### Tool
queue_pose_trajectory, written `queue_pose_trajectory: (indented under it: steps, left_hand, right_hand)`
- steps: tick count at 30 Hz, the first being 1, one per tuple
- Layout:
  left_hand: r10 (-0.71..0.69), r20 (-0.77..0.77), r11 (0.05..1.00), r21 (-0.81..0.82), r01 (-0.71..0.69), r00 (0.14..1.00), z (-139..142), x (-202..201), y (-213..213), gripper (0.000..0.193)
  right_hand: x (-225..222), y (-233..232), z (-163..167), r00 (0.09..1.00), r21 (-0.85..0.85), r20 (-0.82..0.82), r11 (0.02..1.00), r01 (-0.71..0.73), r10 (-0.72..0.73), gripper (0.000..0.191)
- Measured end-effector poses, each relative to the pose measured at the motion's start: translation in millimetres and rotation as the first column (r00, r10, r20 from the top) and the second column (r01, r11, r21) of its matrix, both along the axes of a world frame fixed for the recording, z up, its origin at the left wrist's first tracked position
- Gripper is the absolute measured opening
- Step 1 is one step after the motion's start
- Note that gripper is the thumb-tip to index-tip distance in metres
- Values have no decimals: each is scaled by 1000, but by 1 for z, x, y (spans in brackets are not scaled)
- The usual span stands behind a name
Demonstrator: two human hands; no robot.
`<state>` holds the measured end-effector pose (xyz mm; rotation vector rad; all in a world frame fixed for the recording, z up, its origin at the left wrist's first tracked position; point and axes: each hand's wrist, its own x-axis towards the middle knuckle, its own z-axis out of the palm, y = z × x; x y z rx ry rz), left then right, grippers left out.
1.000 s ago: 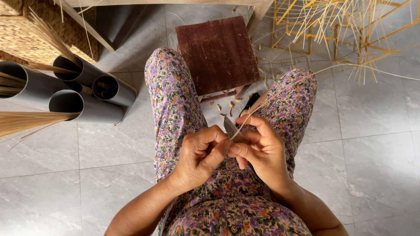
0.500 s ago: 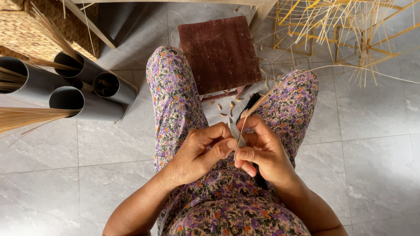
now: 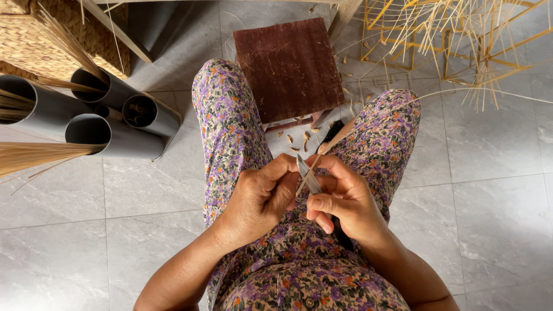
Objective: The person sits on a low stool and splits thin bamboo strips with a small knife, shaving and peeling the strips lengthwise while working across their lap. They pull each strip taut, run the knife along it to separate thin slivers, and set finished strips aside near a workbench holding bamboo frames and scissors.
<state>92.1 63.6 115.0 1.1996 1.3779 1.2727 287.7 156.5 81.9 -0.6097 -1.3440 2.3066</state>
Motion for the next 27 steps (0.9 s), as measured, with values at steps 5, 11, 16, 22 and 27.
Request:
queue_pose_trajectory:
  steps: [5,11,16,22,27]
  left_hand:
    - [44,3,999,-21,-44,999,0,-2,-1,12]
    - [64,51,994,-95,-59,997,3,-10,-1,19]
    - [55,166,994,-99,-39,984,2,-15,-4,17]
    - [125,64,931,337,-139,990,-3,-13,-1,7]
    - [1,452,919,351,-179,892,-9,-6,5,23]
  right_hand:
    - [3,-5,-1,982,200,181,980,9,-47,44]
    - [6,-22,6,974,537,201,844,-15,-110,66]
    - [1,-10,5,988,519,149,854,-38,-47,71]
    - [-2,4,10,990,298,119,949,-108,75,66]
    - [-5,5,17,994,250,49,963,-102,93,61]
